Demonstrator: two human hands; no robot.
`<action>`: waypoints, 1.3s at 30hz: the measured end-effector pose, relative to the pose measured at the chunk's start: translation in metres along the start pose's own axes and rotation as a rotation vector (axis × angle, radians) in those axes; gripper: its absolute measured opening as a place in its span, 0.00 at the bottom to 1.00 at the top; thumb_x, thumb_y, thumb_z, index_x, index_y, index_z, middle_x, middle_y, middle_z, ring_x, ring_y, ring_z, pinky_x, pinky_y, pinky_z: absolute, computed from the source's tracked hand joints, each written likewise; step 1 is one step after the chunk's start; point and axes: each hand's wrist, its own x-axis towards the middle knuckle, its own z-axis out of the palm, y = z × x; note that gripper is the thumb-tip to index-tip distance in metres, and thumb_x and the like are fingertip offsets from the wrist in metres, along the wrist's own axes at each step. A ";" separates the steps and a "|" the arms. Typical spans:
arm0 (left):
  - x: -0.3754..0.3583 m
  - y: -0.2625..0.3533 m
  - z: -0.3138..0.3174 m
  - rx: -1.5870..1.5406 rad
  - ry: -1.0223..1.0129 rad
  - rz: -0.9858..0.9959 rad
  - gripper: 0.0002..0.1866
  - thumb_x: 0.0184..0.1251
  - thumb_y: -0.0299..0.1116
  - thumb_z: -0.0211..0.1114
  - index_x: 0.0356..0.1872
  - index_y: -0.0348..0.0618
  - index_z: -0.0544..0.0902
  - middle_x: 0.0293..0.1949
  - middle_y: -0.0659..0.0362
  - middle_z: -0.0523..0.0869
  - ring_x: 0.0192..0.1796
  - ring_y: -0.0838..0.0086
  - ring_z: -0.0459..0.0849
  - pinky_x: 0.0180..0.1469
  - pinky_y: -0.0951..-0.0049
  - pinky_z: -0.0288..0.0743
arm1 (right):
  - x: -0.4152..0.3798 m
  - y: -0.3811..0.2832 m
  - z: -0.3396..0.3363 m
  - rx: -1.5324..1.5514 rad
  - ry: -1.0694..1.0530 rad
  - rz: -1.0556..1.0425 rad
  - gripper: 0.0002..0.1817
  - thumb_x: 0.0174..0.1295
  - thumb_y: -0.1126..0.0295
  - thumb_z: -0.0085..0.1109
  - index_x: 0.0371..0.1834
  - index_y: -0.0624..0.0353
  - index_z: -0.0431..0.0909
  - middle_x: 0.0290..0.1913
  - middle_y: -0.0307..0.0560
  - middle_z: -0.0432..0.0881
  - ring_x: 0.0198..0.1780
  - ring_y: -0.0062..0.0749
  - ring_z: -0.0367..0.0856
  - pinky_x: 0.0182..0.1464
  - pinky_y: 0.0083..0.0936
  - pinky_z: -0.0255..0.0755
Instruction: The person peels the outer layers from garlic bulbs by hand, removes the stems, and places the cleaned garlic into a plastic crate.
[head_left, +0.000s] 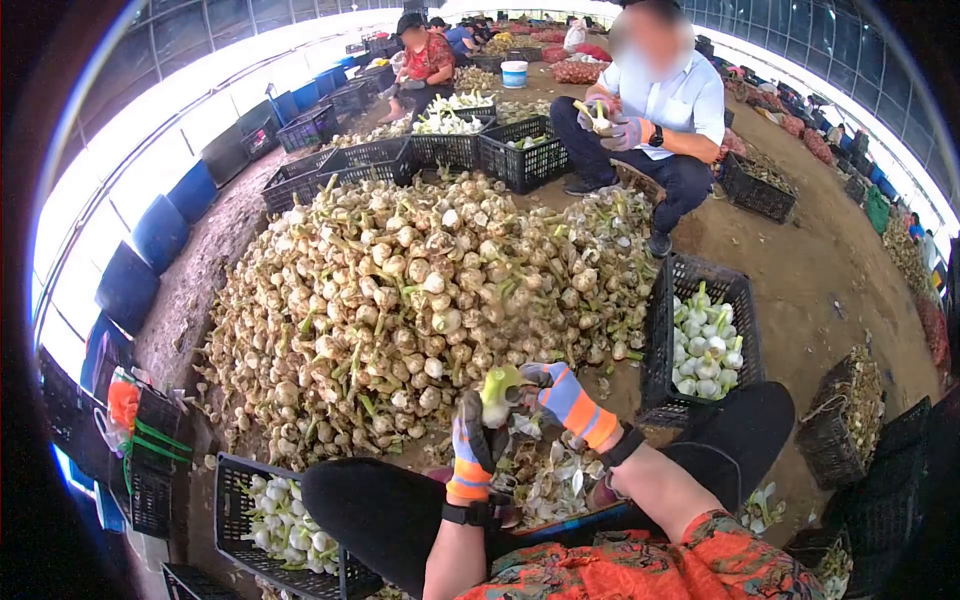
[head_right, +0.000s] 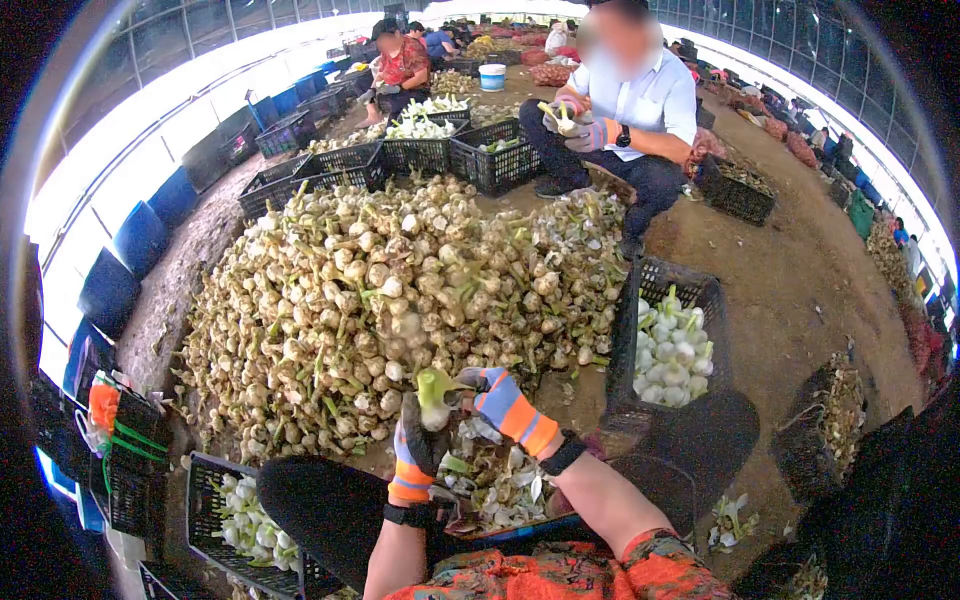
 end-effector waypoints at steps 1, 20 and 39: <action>0.001 0.001 0.001 -0.080 -0.012 -0.043 0.20 0.69 0.44 0.49 0.48 0.35 0.71 0.39 0.56 0.78 0.40 0.74 0.78 0.39 0.73 0.76 | 0.005 0.000 -0.004 0.066 -0.057 0.063 0.19 0.43 0.82 0.61 0.43 0.66 0.77 0.39 0.47 0.82 0.41 0.25 0.78 0.46 0.22 0.72; 0.003 0.001 0.016 0.469 -0.139 0.350 0.33 0.49 0.25 0.69 0.58 0.37 0.65 0.52 0.51 0.74 0.52 0.68 0.76 0.50 0.72 0.74 | 0.006 0.071 -0.036 0.504 0.360 0.121 0.11 0.50 0.82 0.53 0.39 0.68 0.75 0.28 0.45 0.79 0.26 0.30 0.79 0.28 0.27 0.76; -0.006 0.010 0.010 -0.134 0.082 0.181 0.20 0.61 0.30 0.61 0.54 0.34 0.70 0.48 0.52 0.77 0.48 0.67 0.77 0.52 0.69 0.72 | -0.005 0.054 -0.038 0.553 0.500 -0.025 0.03 0.47 0.78 0.51 0.21 0.66 0.74 0.24 0.43 0.76 0.25 0.24 0.71 0.30 0.22 0.66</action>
